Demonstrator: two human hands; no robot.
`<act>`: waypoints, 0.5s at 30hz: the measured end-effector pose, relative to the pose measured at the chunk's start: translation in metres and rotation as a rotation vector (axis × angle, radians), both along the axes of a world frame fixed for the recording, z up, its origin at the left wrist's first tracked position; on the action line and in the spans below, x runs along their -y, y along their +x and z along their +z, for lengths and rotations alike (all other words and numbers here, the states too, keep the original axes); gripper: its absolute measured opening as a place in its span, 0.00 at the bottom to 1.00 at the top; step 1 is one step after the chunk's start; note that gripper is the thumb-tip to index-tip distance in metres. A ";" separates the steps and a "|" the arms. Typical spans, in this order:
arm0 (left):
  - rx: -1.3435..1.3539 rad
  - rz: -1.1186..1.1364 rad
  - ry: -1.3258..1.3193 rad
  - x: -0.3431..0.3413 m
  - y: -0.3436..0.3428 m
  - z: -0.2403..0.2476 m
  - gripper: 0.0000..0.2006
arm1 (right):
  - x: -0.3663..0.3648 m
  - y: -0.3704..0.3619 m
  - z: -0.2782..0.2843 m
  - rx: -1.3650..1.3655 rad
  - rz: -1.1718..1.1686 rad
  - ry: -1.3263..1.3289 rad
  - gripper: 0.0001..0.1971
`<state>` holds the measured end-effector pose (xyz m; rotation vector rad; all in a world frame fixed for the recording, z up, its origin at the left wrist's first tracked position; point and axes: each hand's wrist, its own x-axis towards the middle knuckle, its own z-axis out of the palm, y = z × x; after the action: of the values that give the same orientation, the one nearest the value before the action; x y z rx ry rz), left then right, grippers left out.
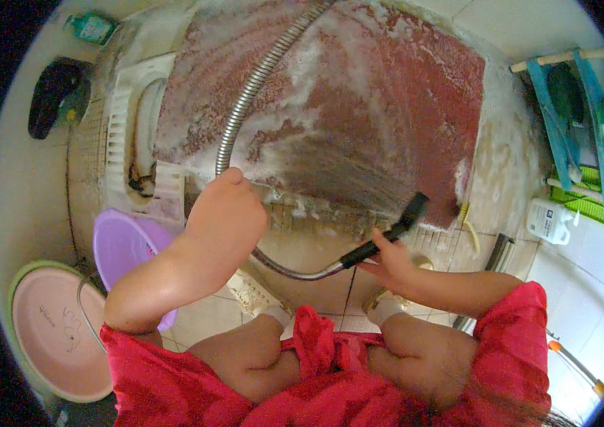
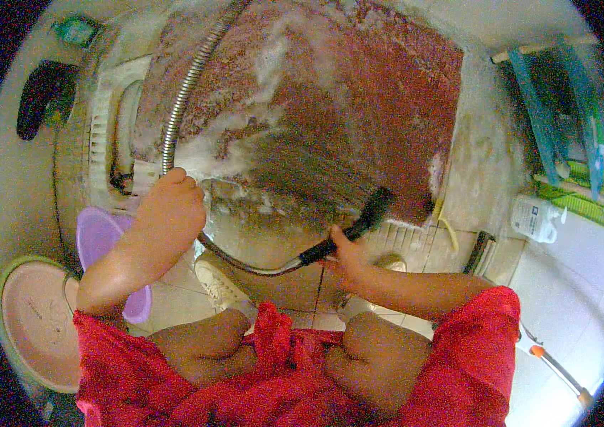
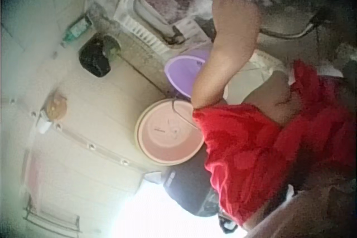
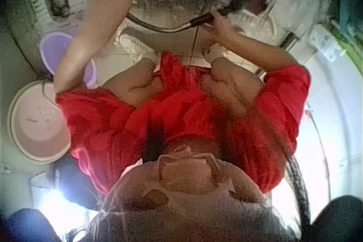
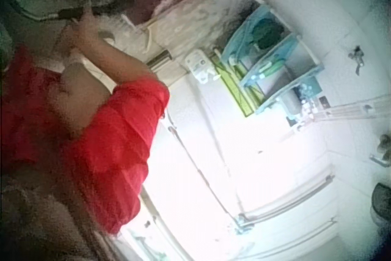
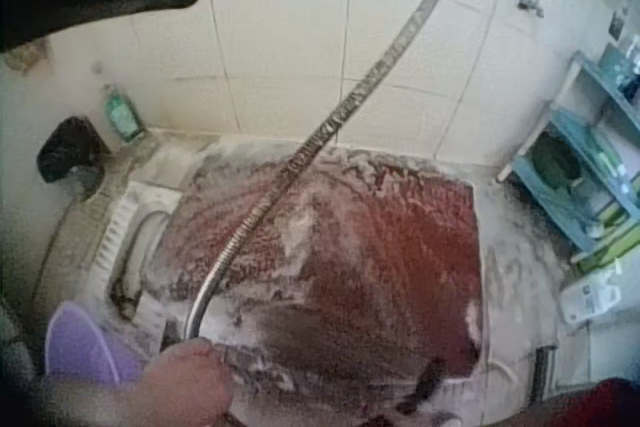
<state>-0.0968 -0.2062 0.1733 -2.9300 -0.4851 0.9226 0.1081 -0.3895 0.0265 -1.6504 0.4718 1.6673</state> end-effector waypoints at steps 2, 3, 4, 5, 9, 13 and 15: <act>0.048 0.002 -0.078 0.001 0.000 -0.001 0.03 | 0.010 0.021 0.005 0.065 -0.063 -0.117 0.12; 0.041 -0.008 -0.105 0.003 0.002 -0.002 0.03 | 0.017 0.037 0.008 0.037 -0.093 -0.091 0.10; 0.096 -0.041 -0.143 0.006 0.006 -0.005 0.03 | 0.022 0.050 0.008 0.141 -0.067 -0.150 0.10; 0.138 -0.077 -0.167 0.011 0.012 -0.009 0.03 | 0.030 0.066 0.013 0.180 -0.042 -0.159 0.11; 0.236 -0.236 -0.324 0.031 0.045 -0.032 0.03 | 0.068 0.109 0.031 0.412 -0.217 -0.259 0.11; 0.268 -0.429 -0.458 0.046 0.075 -0.048 0.06 | 0.107 0.131 0.038 0.403 -0.276 -0.434 0.10; 0.268 -0.515 -0.472 0.051 0.087 -0.052 0.06 | 0.121 0.135 0.034 0.399 -0.316 -0.487 0.09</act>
<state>-0.0098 -0.2572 0.1215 -3.3340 0.5496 0.6419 0.2436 -0.5102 0.0604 -2.0651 0.9291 1.0032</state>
